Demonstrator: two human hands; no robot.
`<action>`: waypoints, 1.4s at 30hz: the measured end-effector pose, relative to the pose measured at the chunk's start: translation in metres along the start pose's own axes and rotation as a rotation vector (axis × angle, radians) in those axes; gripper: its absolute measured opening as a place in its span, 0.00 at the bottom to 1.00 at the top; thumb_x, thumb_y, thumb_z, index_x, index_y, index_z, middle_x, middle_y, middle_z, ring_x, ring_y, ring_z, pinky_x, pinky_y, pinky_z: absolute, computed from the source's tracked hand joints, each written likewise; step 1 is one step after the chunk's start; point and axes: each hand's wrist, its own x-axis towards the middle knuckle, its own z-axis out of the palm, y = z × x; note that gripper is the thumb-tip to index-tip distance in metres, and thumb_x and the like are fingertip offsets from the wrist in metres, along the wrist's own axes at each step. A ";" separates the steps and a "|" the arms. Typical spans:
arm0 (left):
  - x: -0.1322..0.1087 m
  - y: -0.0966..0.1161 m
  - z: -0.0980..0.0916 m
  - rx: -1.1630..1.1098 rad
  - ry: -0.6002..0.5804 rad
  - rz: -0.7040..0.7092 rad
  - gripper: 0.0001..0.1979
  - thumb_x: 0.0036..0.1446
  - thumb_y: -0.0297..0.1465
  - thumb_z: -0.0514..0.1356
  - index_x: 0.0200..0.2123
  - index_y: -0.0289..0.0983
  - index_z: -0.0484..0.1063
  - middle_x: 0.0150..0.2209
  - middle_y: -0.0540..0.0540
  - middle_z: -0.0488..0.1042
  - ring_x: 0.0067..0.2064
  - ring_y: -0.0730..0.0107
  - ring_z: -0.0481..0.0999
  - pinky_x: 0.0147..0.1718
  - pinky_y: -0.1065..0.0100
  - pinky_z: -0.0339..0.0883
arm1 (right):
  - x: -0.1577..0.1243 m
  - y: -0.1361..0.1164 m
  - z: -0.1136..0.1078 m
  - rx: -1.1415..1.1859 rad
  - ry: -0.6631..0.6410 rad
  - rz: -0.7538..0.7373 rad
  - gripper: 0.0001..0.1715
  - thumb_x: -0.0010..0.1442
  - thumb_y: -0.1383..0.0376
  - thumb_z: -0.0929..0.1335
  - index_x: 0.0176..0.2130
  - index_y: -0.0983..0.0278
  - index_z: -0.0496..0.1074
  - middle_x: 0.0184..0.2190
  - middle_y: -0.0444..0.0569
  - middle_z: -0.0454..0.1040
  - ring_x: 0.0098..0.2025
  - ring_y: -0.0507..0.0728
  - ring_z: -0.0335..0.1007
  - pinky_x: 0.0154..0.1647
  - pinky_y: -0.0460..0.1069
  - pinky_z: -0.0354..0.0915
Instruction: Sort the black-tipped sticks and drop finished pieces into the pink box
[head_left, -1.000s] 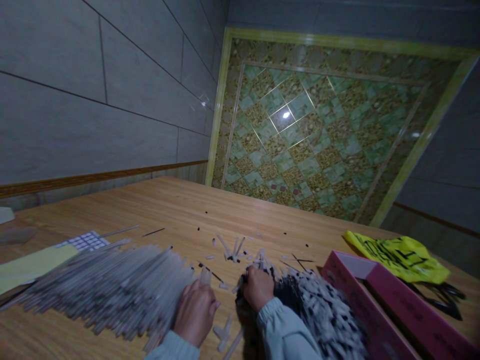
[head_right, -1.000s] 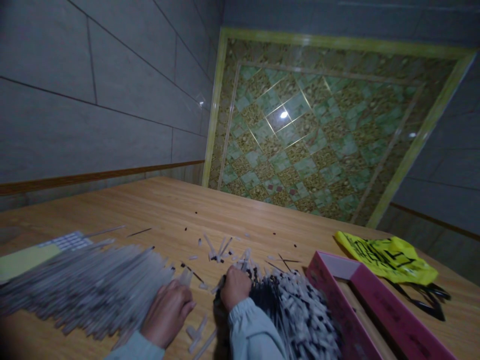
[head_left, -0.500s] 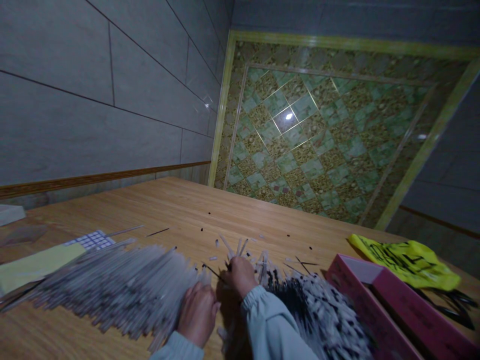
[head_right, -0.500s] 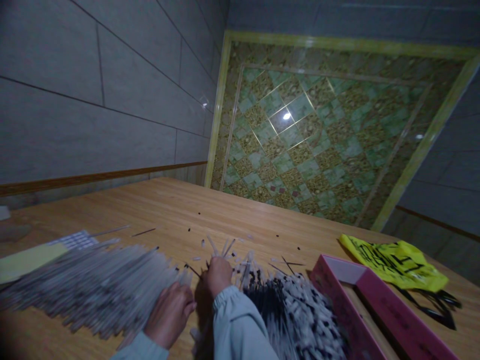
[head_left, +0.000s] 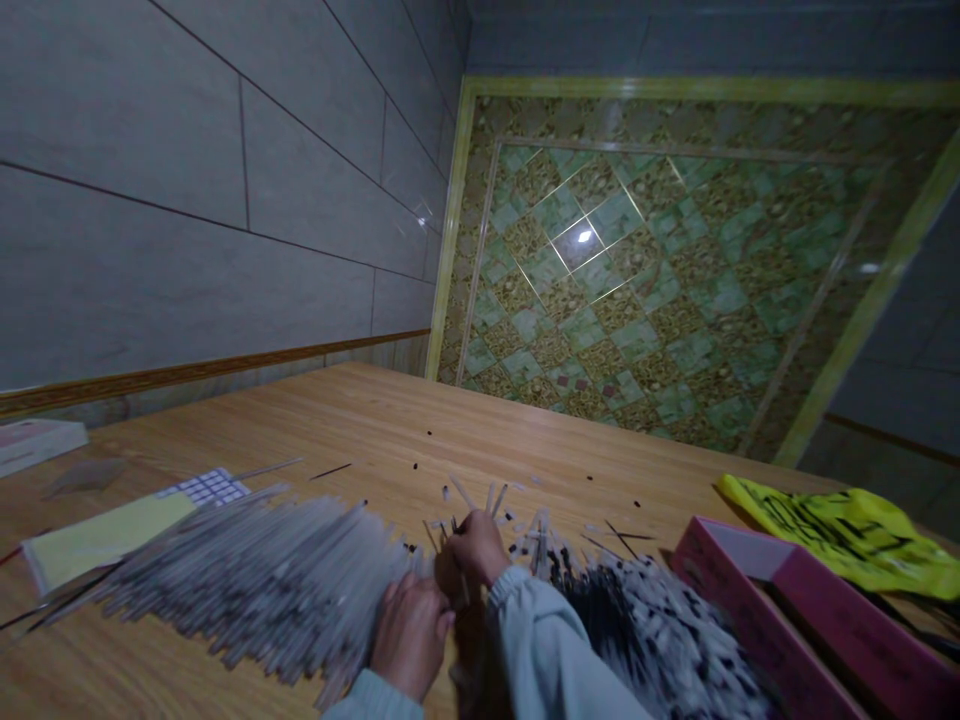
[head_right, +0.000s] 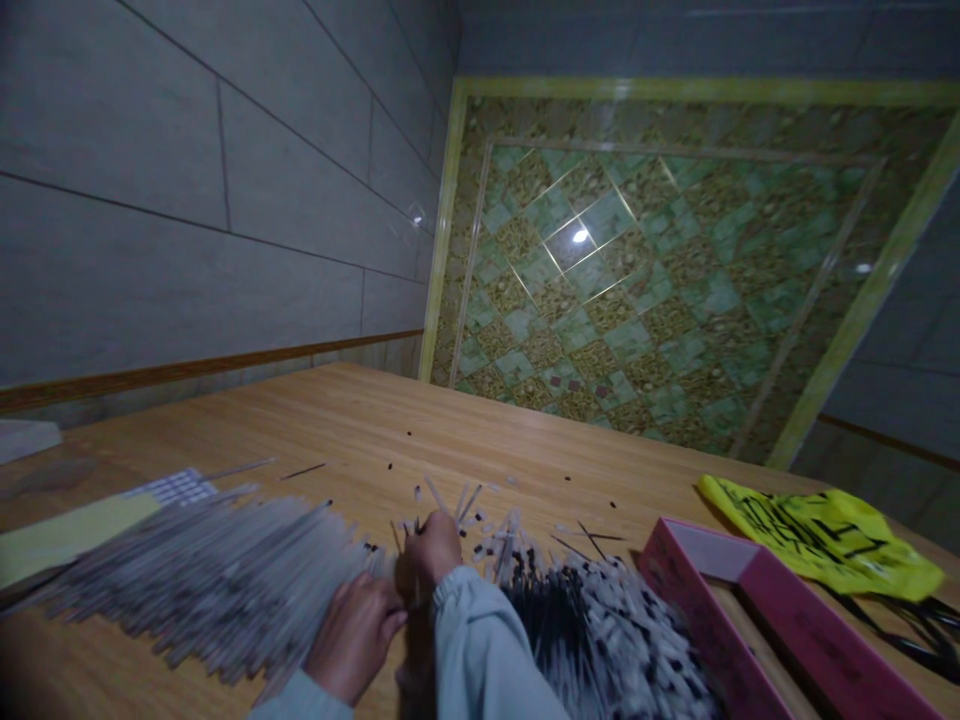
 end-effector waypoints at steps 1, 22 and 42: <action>0.000 0.000 0.000 -0.012 0.010 0.001 0.08 0.50 0.25 0.55 0.26 0.40 0.73 0.30 0.46 0.75 0.39 0.60 0.69 0.38 0.61 0.54 | -0.002 0.005 -0.004 0.047 -0.032 0.009 0.13 0.60 0.62 0.65 0.44 0.67 0.68 0.43 0.49 0.71 0.41 0.56 0.70 0.39 0.54 0.68; -0.001 0.022 -0.017 -0.300 0.091 0.241 0.14 0.58 0.28 0.49 0.37 0.42 0.74 0.34 0.46 0.77 0.36 0.65 0.73 0.36 0.66 0.64 | -0.115 0.057 -0.023 1.228 -0.081 -0.078 0.20 0.44 0.51 0.70 0.28 0.65 0.69 0.14 0.34 0.56 0.13 0.43 0.41 0.13 0.41 0.42; -0.002 0.026 -0.009 -0.278 -0.055 0.248 0.14 0.57 0.31 0.49 0.29 0.43 0.75 0.29 0.49 0.77 0.33 0.68 0.74 0.32 0.69 0.62 | -0.086 0.177 -0.141 -0.075 0.405 0.134 0.06 0.45 0.71 0.67 0.19 0.66 0.69 0.21 0.52 0.73 0.29 0.58 0.69 0.27 0.47 0.54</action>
